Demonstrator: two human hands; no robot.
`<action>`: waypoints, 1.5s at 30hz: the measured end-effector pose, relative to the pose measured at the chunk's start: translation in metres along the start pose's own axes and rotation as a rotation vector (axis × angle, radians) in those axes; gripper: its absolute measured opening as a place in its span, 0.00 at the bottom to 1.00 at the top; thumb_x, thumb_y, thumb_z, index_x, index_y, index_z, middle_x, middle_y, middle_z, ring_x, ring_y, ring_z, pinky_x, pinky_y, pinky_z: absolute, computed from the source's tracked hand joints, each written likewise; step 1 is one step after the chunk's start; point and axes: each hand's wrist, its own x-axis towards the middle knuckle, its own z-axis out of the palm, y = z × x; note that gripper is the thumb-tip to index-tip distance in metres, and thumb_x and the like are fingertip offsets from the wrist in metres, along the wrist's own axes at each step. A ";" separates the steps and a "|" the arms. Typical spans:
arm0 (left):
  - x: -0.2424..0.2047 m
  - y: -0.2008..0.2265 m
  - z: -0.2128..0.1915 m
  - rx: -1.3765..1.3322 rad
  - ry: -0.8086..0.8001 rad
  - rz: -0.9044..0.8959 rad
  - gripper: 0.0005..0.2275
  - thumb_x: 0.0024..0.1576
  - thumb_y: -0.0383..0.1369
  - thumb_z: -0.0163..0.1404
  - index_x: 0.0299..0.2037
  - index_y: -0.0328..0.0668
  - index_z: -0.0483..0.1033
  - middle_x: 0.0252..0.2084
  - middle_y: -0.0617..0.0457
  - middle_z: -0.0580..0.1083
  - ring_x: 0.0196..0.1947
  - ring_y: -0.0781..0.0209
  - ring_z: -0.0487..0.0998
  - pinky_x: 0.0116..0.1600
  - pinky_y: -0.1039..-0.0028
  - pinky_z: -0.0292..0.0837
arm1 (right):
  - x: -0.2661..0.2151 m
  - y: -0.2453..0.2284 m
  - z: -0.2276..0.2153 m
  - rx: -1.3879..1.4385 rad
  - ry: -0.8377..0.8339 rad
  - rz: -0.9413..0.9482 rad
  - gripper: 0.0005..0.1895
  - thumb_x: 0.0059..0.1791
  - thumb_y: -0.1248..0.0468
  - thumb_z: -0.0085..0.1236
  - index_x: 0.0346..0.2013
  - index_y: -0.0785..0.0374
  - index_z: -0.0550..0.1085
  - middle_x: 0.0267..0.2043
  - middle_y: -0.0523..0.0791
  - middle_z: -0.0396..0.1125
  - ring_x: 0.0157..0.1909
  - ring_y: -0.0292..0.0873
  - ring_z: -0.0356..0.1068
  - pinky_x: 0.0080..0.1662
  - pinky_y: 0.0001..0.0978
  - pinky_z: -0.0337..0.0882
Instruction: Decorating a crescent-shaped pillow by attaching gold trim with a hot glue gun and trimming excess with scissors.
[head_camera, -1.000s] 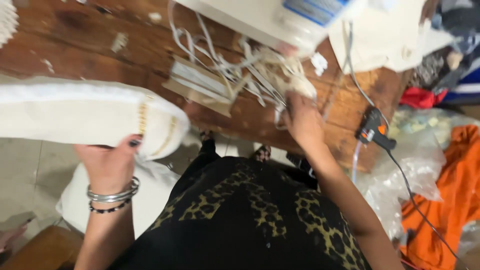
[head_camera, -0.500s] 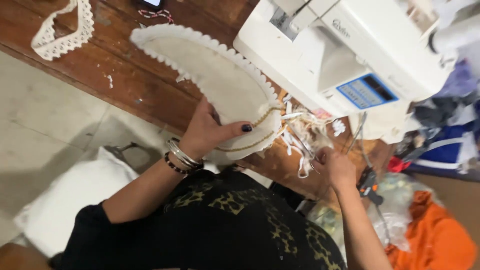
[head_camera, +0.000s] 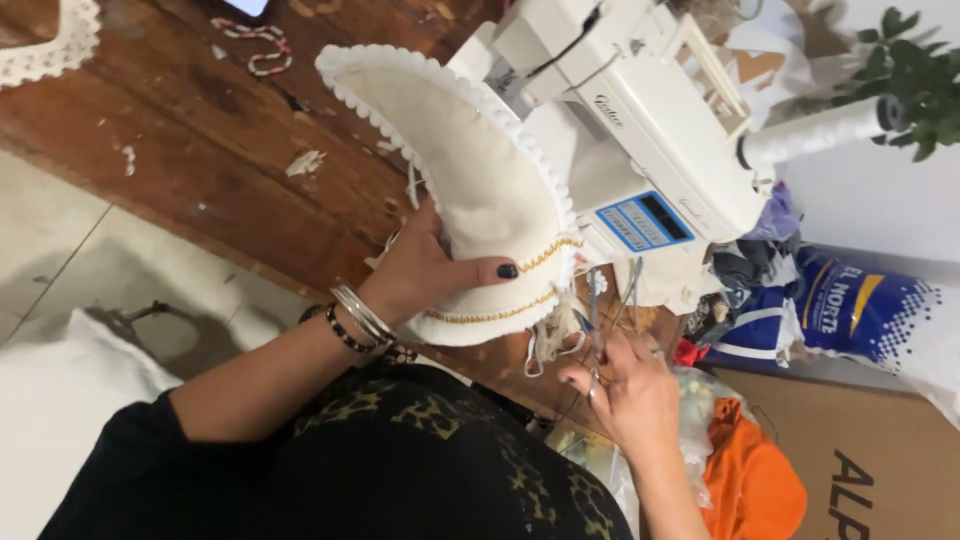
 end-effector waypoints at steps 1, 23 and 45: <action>-0.001 0.001 0.005 -0.014 -0.006 0.031 0.43 0.32 0.45 0.65 0.62 0.46 0.65 0.59 0.53 0.75 0.61 0.58 0.75 0.61 0.66 0.75 | 0.005 -0.004 -0.003 -0.072 0.076 -0.019 0.35 0.44 0.29 0.46 0.37 0.59 0.70 0.30 0.44 0.66 0.33 0.46 0.70 0.30 0.41 0.75; 0.005 0.000 0.032 -0.128 -0.104 0.231 0.33 0.36 0.37 0.68 0.55 0.41 0.70 0.50 0.52 0.79 0.52 0.62 0.78 0.57 0.71 0.76 | 0.009 0.003 -0.016 -0.197 0.279 0.025 0.32 0.44 0.32 0.52 0.34 0.58 0.73 0.30 0.41 0.68 0.34 0.45 0.69 0.25 0.43 0.64; 0.010 -0.004 0.032 -0.174 -0.081 0.298 0.35 0.39 0.38 0.67 0.58 0.40 0.67 0.54 0.52 0.77 0.55 0.63 0.76 0.59 0.72 0.74 | 0.009 -0.005 -0.021 -0.266 0.241 0.021 0.31 0.46 0.30 0.51 0.24 0.55 0.66 0.24 0.40 0.61 0.22 0.44 0.64 0.21 0.38 0.57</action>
